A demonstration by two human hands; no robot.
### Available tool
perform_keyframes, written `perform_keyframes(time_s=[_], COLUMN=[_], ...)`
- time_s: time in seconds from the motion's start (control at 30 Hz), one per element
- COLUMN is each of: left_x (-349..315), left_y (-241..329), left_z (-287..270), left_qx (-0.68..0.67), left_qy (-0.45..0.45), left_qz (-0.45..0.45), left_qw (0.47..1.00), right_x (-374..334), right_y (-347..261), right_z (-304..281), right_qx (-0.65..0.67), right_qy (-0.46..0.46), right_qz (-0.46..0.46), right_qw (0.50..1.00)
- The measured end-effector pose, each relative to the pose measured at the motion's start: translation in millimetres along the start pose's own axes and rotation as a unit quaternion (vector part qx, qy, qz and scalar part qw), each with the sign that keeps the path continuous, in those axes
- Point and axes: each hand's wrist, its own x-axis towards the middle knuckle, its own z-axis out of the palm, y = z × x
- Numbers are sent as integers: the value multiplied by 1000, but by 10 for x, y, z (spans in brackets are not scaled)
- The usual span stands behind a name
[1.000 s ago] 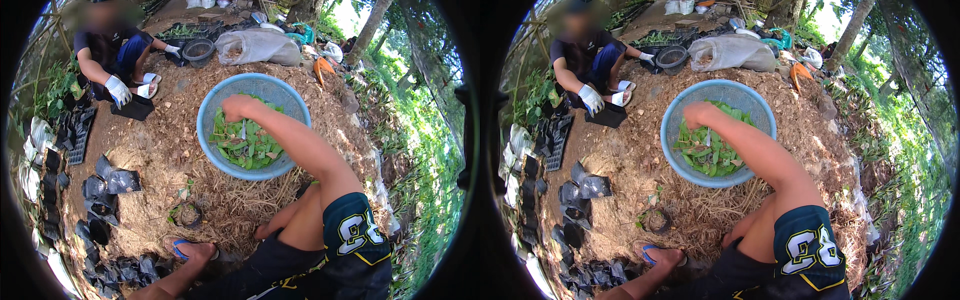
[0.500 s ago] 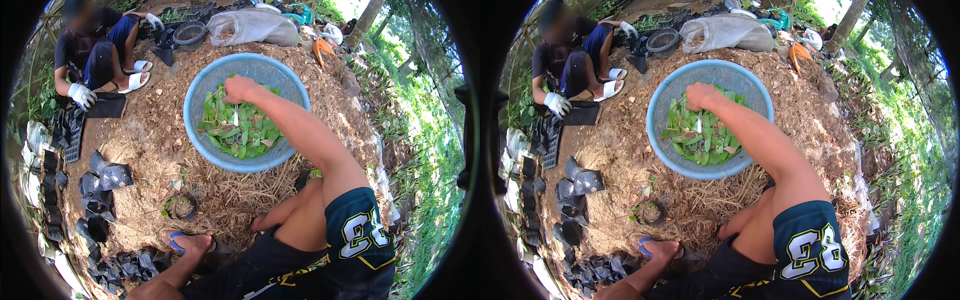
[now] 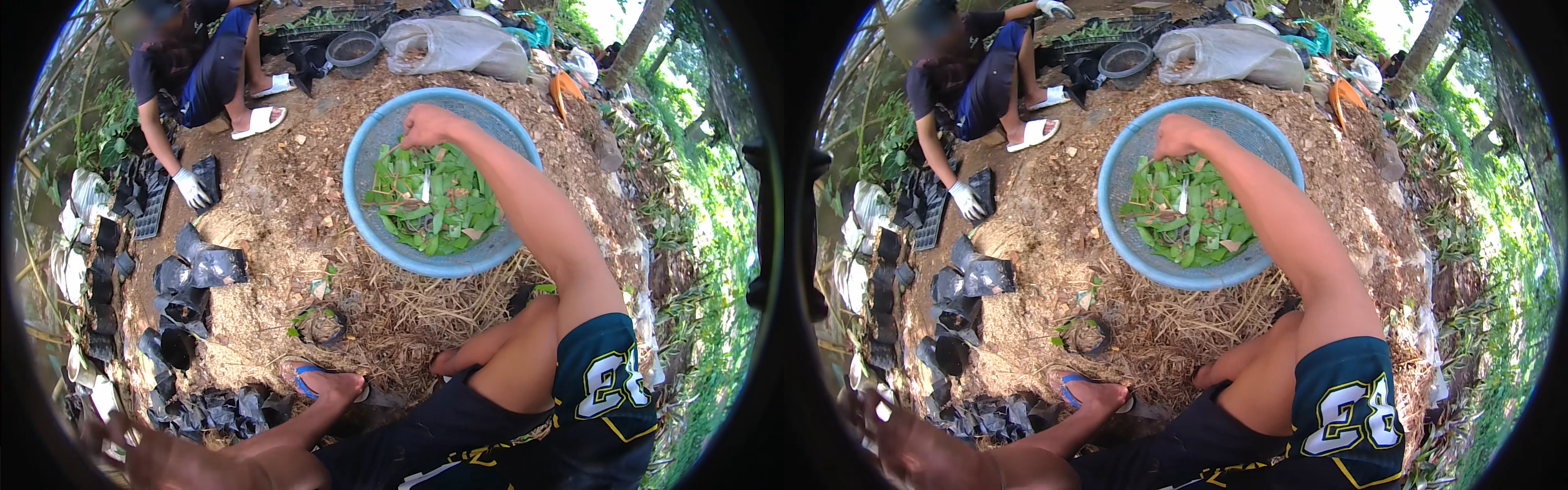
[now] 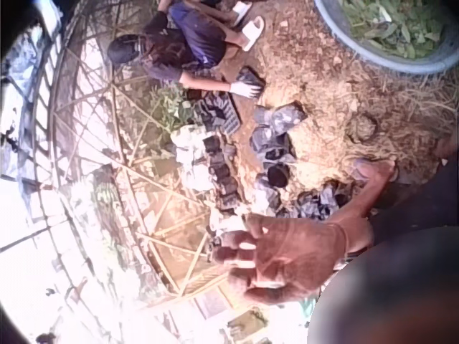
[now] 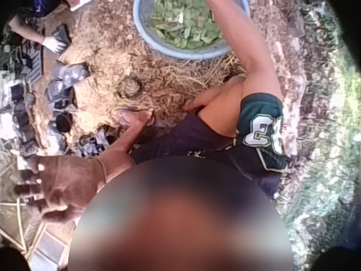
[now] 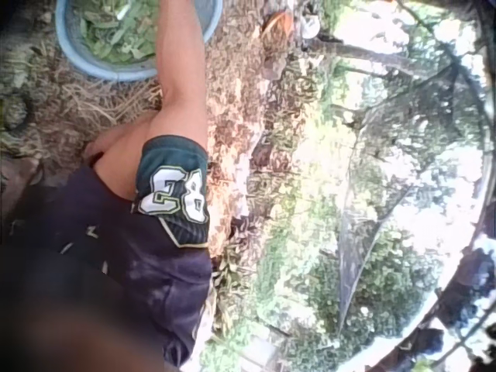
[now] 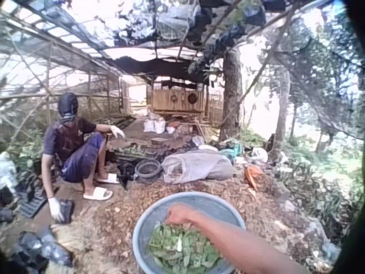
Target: The person sits on the ground and sorts green plant cuttings from a blue basin into black plastic bags. They handle the cuttings by hand, placing them into the bags one by one.
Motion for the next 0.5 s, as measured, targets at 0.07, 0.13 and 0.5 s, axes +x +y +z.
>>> perform_keyframes(time_s=[0.07, 0.13, 0.5], left_x=[-101, -277, -649], left_y=[-172, -287, -287], left_z=[-184, -285, -190], left_qx=[22, -5, -143], left_qy=[-26, 13, -173], left_qz=[-107, -133, -223], left_qw=[994, 991, 949], right_x=[-62, -93, 7], right_y=[41, 85, 467], right_z=[-50, -68, 144], right_qx=[103, 105, 28], right_qy=[-27, -65, -127], right_qz=[32, 35, 117], right_qw=[994, 992, 985])
